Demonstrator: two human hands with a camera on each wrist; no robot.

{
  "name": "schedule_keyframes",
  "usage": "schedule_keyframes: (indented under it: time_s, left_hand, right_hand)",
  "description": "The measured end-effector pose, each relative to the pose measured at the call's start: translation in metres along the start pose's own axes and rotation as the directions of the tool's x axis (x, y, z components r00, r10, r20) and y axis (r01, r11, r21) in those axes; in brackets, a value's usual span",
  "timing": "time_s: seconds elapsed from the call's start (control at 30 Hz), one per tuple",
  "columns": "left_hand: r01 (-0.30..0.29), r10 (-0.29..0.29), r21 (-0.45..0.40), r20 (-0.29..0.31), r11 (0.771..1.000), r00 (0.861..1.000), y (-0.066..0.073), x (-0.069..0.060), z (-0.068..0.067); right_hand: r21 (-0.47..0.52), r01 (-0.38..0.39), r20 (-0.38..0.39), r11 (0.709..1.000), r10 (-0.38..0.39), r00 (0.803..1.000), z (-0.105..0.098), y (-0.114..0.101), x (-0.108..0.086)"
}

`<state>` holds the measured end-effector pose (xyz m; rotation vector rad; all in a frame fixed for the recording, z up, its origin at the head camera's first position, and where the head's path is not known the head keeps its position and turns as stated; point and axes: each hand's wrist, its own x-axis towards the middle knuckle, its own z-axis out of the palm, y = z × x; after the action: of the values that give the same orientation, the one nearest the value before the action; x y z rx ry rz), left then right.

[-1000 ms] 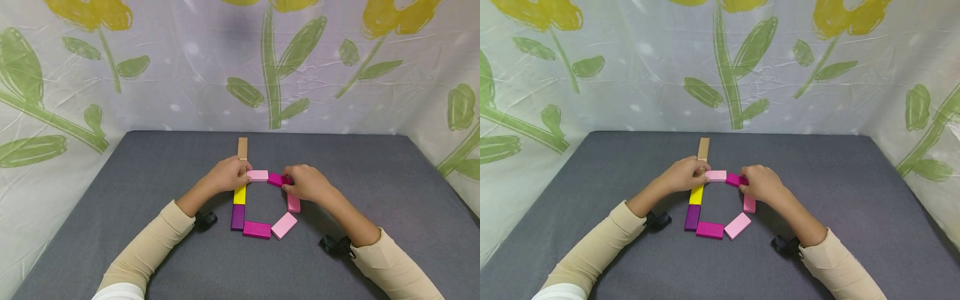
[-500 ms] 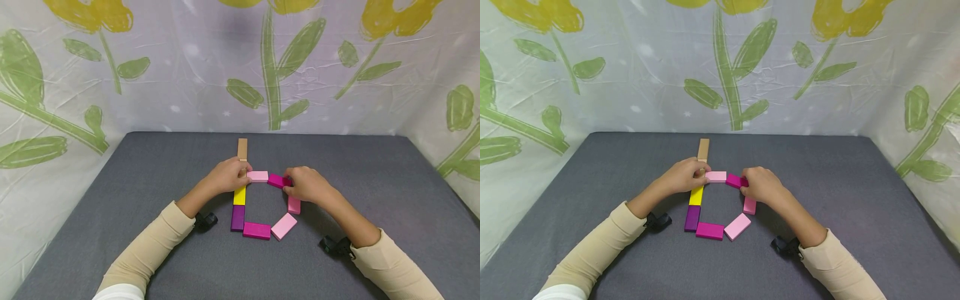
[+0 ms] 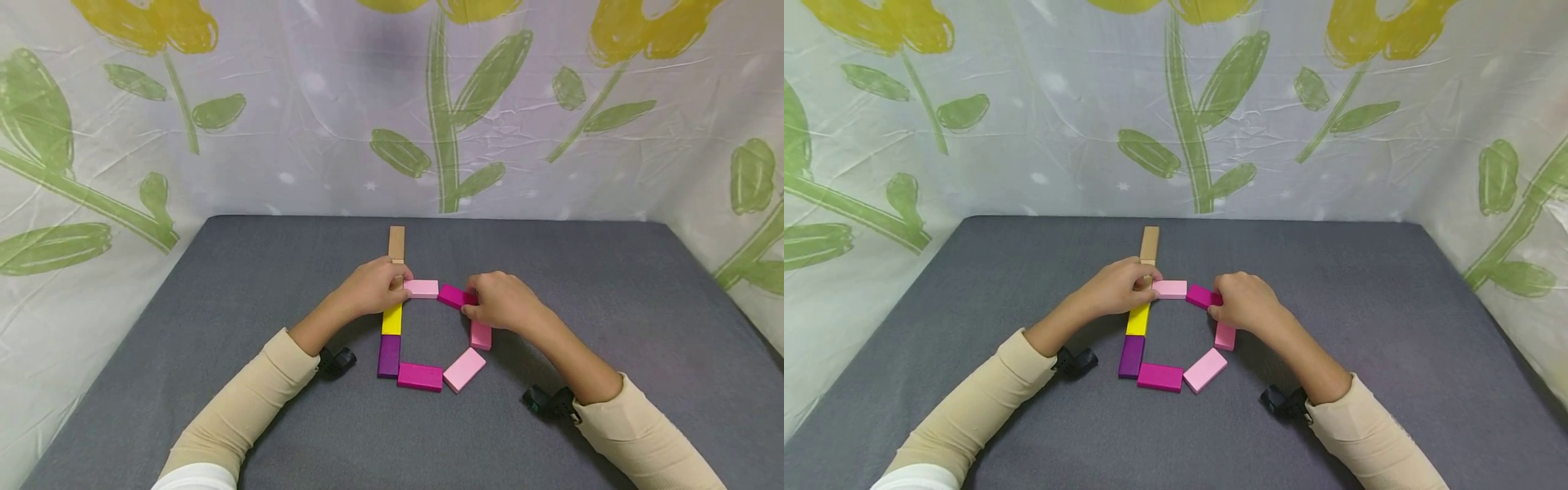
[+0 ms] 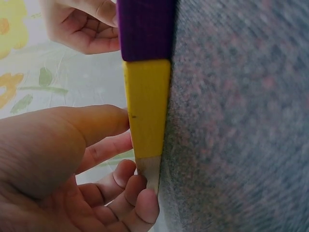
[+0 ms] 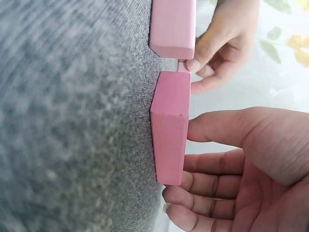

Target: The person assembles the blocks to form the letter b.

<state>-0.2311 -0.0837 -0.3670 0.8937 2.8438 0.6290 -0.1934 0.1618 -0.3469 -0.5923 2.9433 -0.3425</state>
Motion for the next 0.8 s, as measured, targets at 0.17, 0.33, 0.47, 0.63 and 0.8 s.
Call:
schedule_keyframes:
  time_s: [0.17,0.33,0.47,0.63,0.8]
  left_hand:
    - [-0.007,0.007,-0.002,-0.005,1.0,1.0,-0.0005,0.0002,-0.0003]
    - [-0.008,0.008,0.0,-0.003,1.0,1.0,0.0001,0.0,-0.0003]
    - [-0.005,0.005,-0.002,-0.002,1.0,1.0,0.0001,-0.0006,0.0001]
    - [0.0,0.0,0.0,-0.002,1.0,1.0,-0.0002,-0.0006,0.0007]
    - [-0.009,0.009,0.006,-0.005,1.0,1.0,-0.0007,-0.0001,0.0004]
  right_hand:
    - [0.004,0.003,-0.003,1.0,-0.003,1.0,0.0,0.0,0.0]
    - [0.007,0.004,-0.001,1.0,-0.004,1.0,0.0003,0.0004,-0.0002]
    - [0.013,0.009,-0.004,1.0,-0.009,1.0,-0.0004,0.0005,-0.0011]
    - [0.017,0.008,0.001,1.0,-0.008,1.0,-0.001,0.0004,-0.0015]
    - [0.017,0.006,0.002,1.0,-0.006,1.0,-0.0009,0.0008,-0.0014]
